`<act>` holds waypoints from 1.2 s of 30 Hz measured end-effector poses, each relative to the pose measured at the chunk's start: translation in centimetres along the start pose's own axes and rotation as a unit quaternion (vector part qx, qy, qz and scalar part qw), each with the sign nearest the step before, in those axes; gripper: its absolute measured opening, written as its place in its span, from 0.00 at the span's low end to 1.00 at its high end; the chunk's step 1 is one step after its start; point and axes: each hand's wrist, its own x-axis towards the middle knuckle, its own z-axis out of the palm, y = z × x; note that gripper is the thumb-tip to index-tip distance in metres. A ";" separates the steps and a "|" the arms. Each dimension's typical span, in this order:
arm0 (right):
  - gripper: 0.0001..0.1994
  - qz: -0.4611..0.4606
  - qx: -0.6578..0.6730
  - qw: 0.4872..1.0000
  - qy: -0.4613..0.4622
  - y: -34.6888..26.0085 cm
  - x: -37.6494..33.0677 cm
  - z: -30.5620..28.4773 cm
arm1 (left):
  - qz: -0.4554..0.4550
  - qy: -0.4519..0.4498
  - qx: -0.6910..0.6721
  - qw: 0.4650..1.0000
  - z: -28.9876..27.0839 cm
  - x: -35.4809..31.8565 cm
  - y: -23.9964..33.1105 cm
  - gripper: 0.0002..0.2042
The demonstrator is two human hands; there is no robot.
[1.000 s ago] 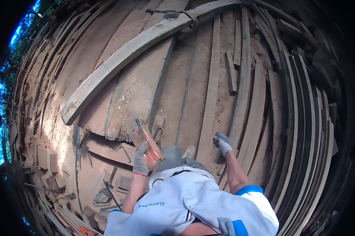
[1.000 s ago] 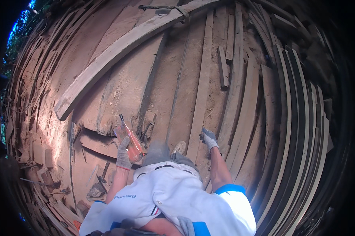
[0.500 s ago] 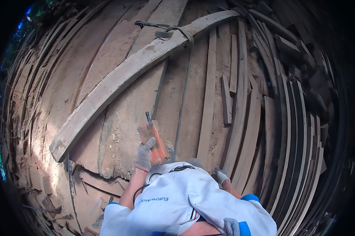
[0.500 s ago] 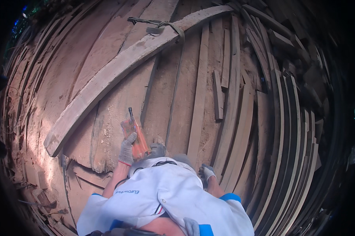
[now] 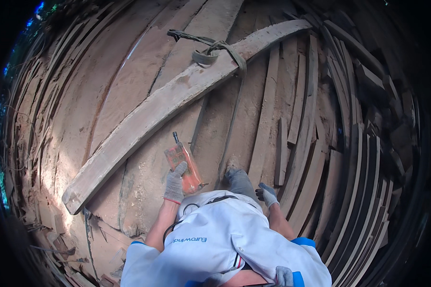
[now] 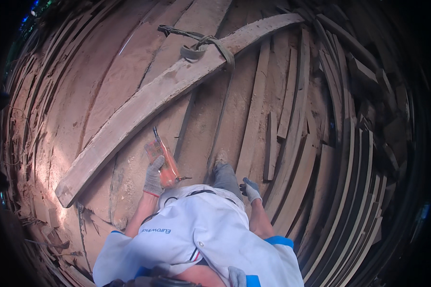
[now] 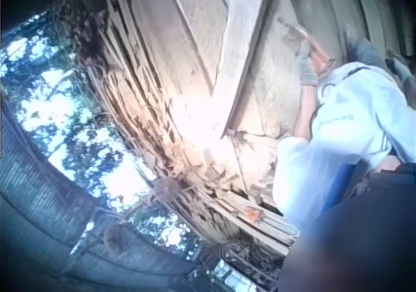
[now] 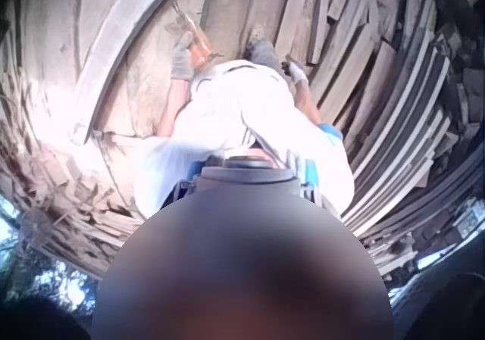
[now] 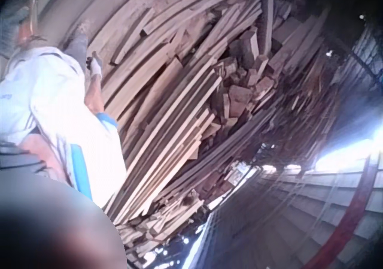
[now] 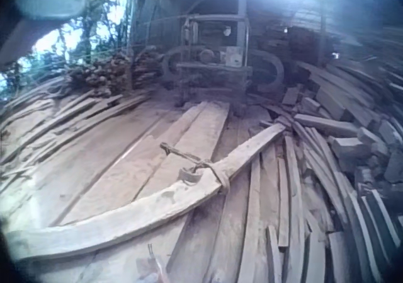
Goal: The person walks through a cluttered woodworking area, picks up a long wooden plank, and moves it to a different location. They then handle a small red tool and a strap, moving around the workspace among scattered wood pieces.
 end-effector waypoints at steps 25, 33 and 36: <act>0.18 -0.094 -0.074 0.992 0.047 -61.3 28.4 8.9 | 0.095 0.219 -0.128 0.963 12.8 40.1 19.1 0.25; 0.19 -0.163 -0.112 0.980 -0.008 -84.6 43.8 20.9 | 0.126 0.324 -0.081 0.934 13.5 41.6 21.8 0.24; 0.20 -0.195 -0.118 0.973 -0.028 -91.2 51.4 27.9 | 0.114 0.441 -0.083 0.886 17.1 42.1 22.4 0.24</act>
